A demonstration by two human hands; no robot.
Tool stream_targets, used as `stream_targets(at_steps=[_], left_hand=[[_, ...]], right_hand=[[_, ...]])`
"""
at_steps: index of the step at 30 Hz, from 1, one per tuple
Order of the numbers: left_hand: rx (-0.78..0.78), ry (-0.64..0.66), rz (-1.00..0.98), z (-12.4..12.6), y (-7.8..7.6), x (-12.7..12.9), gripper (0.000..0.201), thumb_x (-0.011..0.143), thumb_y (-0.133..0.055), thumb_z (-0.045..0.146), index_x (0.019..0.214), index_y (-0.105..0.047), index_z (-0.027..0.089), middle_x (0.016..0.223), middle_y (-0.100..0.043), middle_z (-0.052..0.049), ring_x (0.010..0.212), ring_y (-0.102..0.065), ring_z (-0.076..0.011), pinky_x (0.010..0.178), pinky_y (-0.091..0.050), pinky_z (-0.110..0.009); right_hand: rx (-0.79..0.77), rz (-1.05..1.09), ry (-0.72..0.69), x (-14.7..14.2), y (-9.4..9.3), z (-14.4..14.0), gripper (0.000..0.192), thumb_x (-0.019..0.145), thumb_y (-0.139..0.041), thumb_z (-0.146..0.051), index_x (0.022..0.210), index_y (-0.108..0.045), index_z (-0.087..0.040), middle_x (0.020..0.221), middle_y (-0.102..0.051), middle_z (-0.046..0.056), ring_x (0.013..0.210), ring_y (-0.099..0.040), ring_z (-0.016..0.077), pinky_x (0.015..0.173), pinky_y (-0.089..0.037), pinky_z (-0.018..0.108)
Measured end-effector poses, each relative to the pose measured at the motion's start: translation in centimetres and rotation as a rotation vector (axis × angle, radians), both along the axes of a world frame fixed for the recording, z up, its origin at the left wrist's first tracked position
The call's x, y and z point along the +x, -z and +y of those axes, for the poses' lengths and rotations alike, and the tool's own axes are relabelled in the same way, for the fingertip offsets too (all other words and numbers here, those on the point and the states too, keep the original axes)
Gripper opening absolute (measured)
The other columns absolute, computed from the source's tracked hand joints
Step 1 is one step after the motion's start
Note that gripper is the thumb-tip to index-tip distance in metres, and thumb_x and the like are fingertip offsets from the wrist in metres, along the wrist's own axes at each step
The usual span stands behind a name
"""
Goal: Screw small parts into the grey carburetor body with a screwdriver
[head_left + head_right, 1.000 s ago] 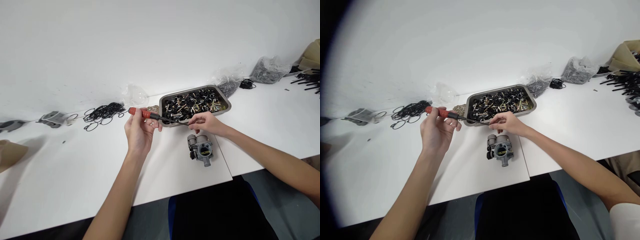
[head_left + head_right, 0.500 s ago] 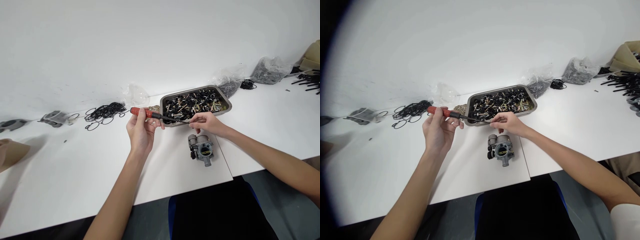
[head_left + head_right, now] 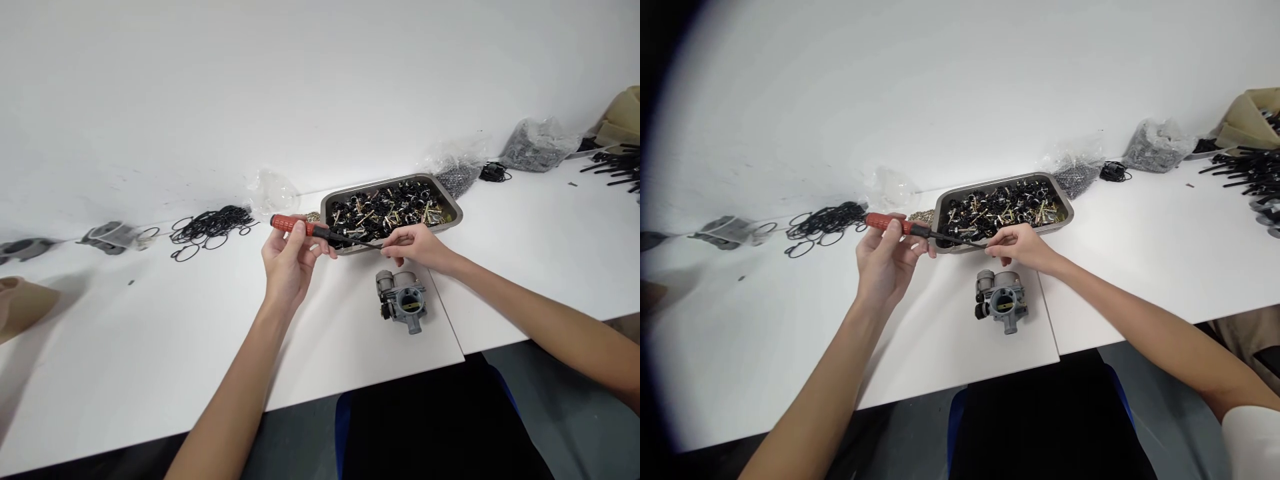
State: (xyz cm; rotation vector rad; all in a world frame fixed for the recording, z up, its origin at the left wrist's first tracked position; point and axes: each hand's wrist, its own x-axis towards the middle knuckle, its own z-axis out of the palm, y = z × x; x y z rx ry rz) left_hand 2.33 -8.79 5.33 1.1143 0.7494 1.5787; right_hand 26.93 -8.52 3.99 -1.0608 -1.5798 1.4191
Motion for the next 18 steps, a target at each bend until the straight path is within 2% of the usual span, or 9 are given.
stream_targets(at_steps=[6, 10, 15, 18], left_hand=[[0.040, 0.064, -0.005, -0.10, -0.21, 0.01, 0.039, 0.078, -0.089, 0.038, 0.098, -0.061, 0.019, 0.090, -0.075, -0.007, 0.057, -0.064, -0.0144, 0.055, -0.058, -0.031], [0.009, 0.070, -0.003, -0.02, -0.17, -0.01, 0.040, 0.078, -0.089, 0.038, 0.099, -0.061, 0.019, 0.090, -0.075, -0.007, 0.059, -0.065, -0.0134, 0.060, -0.059, -0.031], [-0.016, 0.114, -0.032, 0.13, -0.16, -0.30, 0.042, 0.074, -0.091, 0.039, 0.097, -0.063, 0.016, 0.093, -0.076, -0.009, 0.063, -0.066, -0.0153, 0.063, -0.062, -0.034], [-0.040, 0.093, -0.047, 0.24, -0.11, -0.43, 0.037, 0.074, -0.091, 0.037, 0.093, -0.066, 0.016, 0.091, -0.076, -0.009, 0.060, -0.065, -0.0152, 0.060, -0.061, -0.033]], right_hand=[[0.011, -0.005, 0.079, -0.20, 0.05, -0.38, 0.025, 0.073, -0.085, -0.035, 0.081, -0.075, -0.014, 0.066, -0.069, 0.002, 0.058, -0.062, 0.0119, 0.059, -0.049, 0.029], [0.023, 0.019, 0.138, -0.41, 0.20, -0.62, 0.029, 0.068, -0.090, -0.036, 0.080, -0.075, -0.014, 0.065, -0.069, 0.001, 0.058, -0.061, 0.0120, 0.060, -0.050, 0.030], [0.012, 0.024, 0.125, -0.22, 0.07, -0.64, 0.028, 0.069, -0.090, -0.035, 0.081, -0.076, -0.014, 0.064, -0.069, 0.001, 0.056, -0.060, 0.0117, 0.059, -0.048, 0.030], [-0.009, 0.020, 0.082, -0.06, -0.18, -0.60, 0.025, 0.070, -0.088, -0.033, 0.082, -0.077, -0.014, 0.066, -0.070, 0.002, 0.055, -0.061, 0.0113, 0.058, -0.047, 0.029]])
